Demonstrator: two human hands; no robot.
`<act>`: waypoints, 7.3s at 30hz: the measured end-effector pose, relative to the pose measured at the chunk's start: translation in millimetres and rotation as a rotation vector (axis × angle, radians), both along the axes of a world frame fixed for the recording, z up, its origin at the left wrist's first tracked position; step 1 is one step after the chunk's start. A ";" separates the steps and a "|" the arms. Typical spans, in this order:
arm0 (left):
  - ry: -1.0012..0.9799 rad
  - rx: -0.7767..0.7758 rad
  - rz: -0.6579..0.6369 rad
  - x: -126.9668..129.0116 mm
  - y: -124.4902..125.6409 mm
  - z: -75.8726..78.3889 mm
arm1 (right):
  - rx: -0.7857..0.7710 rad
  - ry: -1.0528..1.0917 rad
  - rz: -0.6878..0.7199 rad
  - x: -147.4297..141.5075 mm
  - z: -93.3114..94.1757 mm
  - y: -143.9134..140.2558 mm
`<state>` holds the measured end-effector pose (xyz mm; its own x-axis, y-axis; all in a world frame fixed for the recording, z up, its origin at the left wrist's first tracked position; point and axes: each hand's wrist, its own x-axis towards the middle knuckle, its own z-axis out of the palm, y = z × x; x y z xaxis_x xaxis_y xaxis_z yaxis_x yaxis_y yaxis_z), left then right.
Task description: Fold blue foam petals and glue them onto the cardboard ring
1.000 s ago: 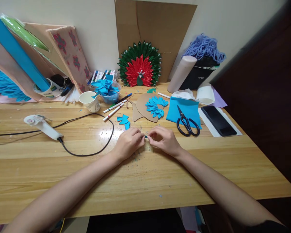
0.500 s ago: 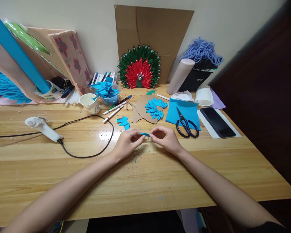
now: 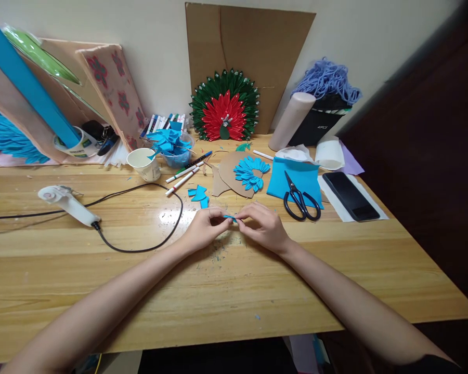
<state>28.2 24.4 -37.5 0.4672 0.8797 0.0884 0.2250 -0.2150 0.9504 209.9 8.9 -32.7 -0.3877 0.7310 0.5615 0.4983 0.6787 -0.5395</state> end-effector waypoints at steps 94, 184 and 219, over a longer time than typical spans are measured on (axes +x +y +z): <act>0.285 0.548 0.020 -2.5 -7.2 -4.5 | -0.177 -0.057 -0.008 2.7 0.2 -0.3; 0.100 0.193 0.148 -4.6 2.8 -1.3 | -0.408 0.332 -0.063 -6.8 -5.7 -2.8; 0.168 0.158 0.038 -4.7 5.2 1.1 | -0.937 0.394 0.076 -1.1 0.1 8.9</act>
